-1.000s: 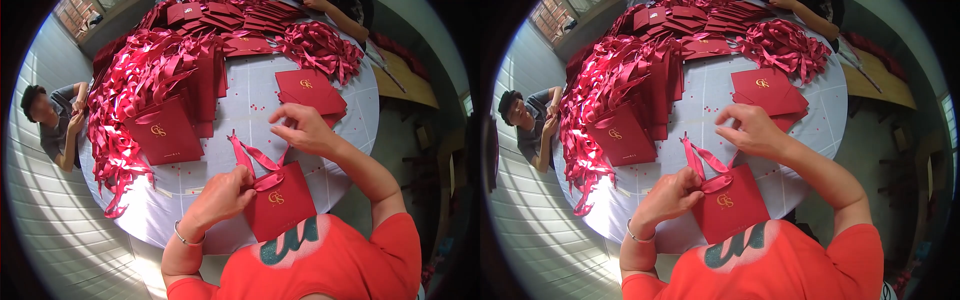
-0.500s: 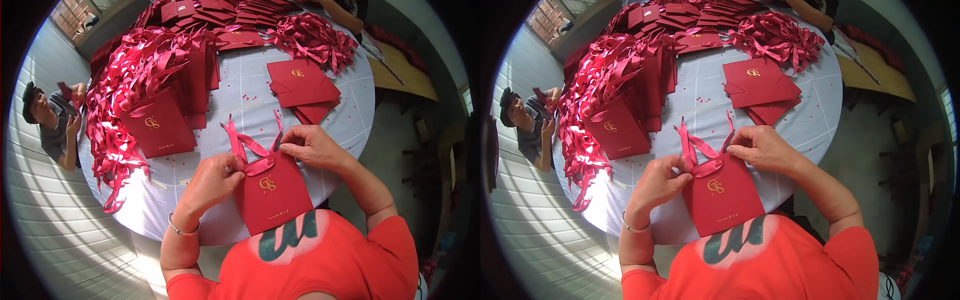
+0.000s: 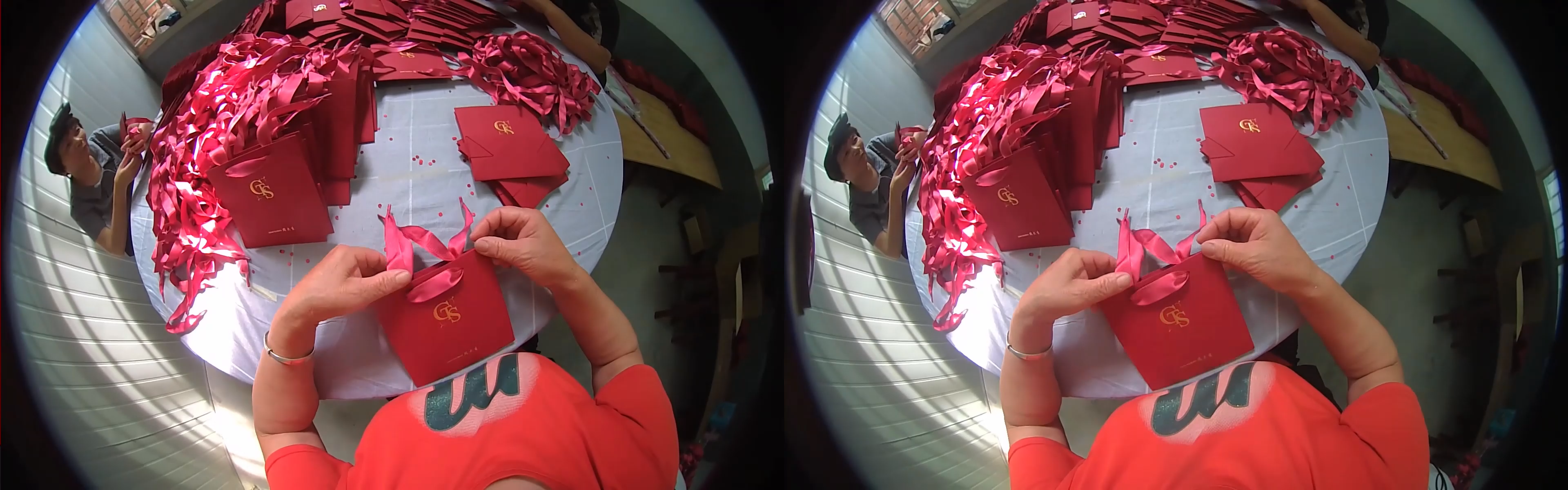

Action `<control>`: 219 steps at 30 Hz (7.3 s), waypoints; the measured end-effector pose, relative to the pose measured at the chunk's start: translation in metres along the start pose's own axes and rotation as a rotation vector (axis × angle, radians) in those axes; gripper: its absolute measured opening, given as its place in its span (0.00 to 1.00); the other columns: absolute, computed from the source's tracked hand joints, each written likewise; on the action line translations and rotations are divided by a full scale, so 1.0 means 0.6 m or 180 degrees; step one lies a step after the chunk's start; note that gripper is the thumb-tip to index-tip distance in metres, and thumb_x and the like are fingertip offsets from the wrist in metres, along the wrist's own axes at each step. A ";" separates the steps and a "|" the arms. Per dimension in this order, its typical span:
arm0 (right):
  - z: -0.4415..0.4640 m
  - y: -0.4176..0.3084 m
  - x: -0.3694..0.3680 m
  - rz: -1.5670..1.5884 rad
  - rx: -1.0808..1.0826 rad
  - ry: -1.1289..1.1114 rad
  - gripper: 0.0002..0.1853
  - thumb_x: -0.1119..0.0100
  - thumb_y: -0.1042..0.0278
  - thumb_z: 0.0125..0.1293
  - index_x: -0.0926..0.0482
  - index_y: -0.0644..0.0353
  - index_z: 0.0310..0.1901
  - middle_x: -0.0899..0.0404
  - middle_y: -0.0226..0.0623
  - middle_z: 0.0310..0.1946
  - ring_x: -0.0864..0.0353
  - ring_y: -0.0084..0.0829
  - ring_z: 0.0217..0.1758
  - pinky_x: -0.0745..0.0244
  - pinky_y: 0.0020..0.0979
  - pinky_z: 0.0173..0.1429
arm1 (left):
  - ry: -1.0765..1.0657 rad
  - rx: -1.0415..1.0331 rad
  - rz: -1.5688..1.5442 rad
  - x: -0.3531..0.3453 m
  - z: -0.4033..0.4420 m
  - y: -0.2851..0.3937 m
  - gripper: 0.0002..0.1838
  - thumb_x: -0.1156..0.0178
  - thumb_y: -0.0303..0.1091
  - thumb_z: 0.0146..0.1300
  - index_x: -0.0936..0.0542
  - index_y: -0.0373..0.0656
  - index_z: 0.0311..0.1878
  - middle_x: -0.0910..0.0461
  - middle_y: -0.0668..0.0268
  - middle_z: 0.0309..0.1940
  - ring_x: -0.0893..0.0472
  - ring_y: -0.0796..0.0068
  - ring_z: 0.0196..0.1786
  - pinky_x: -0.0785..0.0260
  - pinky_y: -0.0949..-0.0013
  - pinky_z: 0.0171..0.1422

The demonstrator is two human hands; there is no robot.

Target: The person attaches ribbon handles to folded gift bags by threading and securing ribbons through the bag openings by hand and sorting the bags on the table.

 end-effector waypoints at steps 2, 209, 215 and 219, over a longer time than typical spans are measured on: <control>0.002 0.002 0.001 0.0044 0.0080 -0.0073 0.07 0.33 0.72 0.68 0.17 0.64 0.44 0.17 0.26 0.35 0.20 0.14 0.38 0.24 0.19 0.42 | -0.0236 -0.0081 0.0007 0.001 0.009 -0.016 0.21 0.35 0.49 0.70 0.14 0.35 0.45 0.22 0.78 0.29 0.29 0.89 0.33 0.34 0.77 0.35; 0.016 -0.013 -0.093 -0.3380 0.2767 -0.0090 0.09 0.30 0.74 0.56 0.24 0.60 0.29 0.25 0.36 0.24 0.21 0.36 0.25 0.25 0.34 0.26 | 0.0111 -0.0558 -0.0585 -0.038 0.033 -0.034 0.11 0.45 0.30 0.70 0.17 0.32 0.45 0.16 0.67 0.32 0.23 0.83 0.37 0.27 0.72 0.44; 0.005 -0.025 -0.117 -0.4189 0.2549 -0.0151 0.09 0.33 0.73 0.57 0.26 0.60 0.28 0.27 0.37 0.24 0.21 0.38 0.24 0.25 0.36 0.26 | 0.0205 -0.0637 -0.0242 -0.044 0.029 -0.031 0.09 0.45 0.27 0.74 0.19 0.32 0.47 0.17 0.72 0.35 0.23 0.88 0.39 0.28 0.77 0.44; 0.017 -0.015 -0.122 -0.3960 0.2489 -0.0156 0.09 0.31 0.74 0.57 0.24 0.61 0.30 0.26 0.38 0.25 0.22 0.40 0.24 0.25 0.36 0.25 | 0.0286 -0.0744 -0.0258 -0.049 0.030 -0.035 0.09 0.45 0.26 0.73 0.18 0.32 0.46 0.17 0.71 0.35 0.23 0.87 0.39 0.27 0.77 0.44</control>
Point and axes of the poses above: each hand's wrist, its own z-axis towards the middle knuckle, its own x-axis out of the back of the hand, y = z × x, the point moved 1 cm from there along z, towards the middle knuckle
